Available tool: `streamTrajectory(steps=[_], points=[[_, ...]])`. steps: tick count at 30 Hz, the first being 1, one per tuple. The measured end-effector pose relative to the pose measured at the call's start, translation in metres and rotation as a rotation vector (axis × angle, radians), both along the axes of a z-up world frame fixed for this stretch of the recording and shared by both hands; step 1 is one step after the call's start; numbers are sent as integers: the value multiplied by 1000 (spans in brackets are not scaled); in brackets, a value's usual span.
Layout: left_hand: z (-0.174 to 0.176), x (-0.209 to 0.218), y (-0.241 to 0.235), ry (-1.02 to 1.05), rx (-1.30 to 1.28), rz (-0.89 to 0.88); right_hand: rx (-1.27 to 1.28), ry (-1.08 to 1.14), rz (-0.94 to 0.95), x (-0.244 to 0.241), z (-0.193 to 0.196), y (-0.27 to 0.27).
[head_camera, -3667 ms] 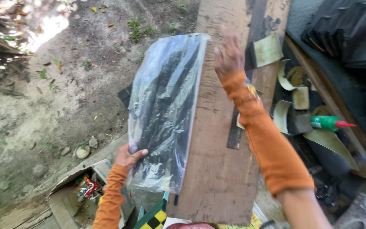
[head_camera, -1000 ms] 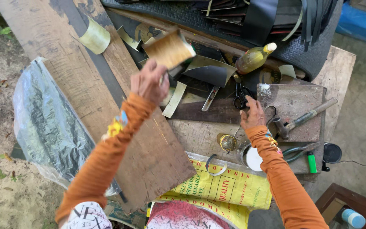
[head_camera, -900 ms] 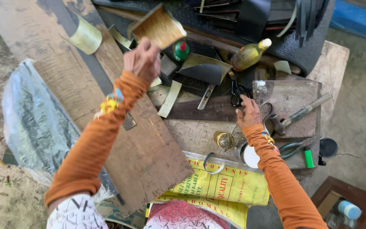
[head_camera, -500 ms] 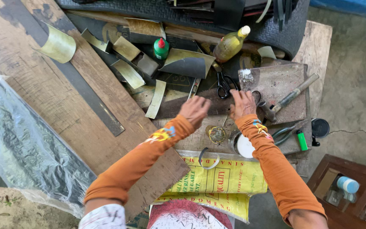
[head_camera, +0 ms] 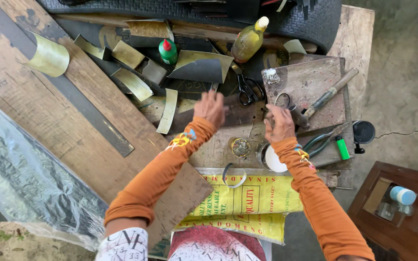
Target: The person applies a yellow viscous substance from a small jar onto a rectangular rubber piece using their fingers, spreading it across the surface. They then handle a plastic-wrapped bundle of black rubber strips and place it on the workbench.
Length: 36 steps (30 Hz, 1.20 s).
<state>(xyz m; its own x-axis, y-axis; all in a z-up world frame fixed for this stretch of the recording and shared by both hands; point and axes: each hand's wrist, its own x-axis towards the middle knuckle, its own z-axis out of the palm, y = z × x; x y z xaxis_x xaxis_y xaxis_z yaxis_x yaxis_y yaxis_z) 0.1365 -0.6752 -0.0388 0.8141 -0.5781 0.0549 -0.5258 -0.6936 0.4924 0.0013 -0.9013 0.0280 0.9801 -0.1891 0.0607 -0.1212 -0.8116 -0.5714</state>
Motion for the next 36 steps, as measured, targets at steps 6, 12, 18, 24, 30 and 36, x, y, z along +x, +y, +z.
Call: streamTrajectory(steps=[6,12,18,24,30,36], points=[[3,39,-6,208,209,176,-100,244,98,28,-17,13],[27,18,119,496,67,207,-124,168,151,37,-7,16],[65,-18,274,171,101,616,-163,145,209,47,-9,10],[82,-30,241,-212,140,411,45,420,46,25,5,44],[39,-35,105,-156,-7,-71,-223,561,350,-17,28,94],[3,-4,83,-74,263,-220,63,362,115,-33,31,77]])
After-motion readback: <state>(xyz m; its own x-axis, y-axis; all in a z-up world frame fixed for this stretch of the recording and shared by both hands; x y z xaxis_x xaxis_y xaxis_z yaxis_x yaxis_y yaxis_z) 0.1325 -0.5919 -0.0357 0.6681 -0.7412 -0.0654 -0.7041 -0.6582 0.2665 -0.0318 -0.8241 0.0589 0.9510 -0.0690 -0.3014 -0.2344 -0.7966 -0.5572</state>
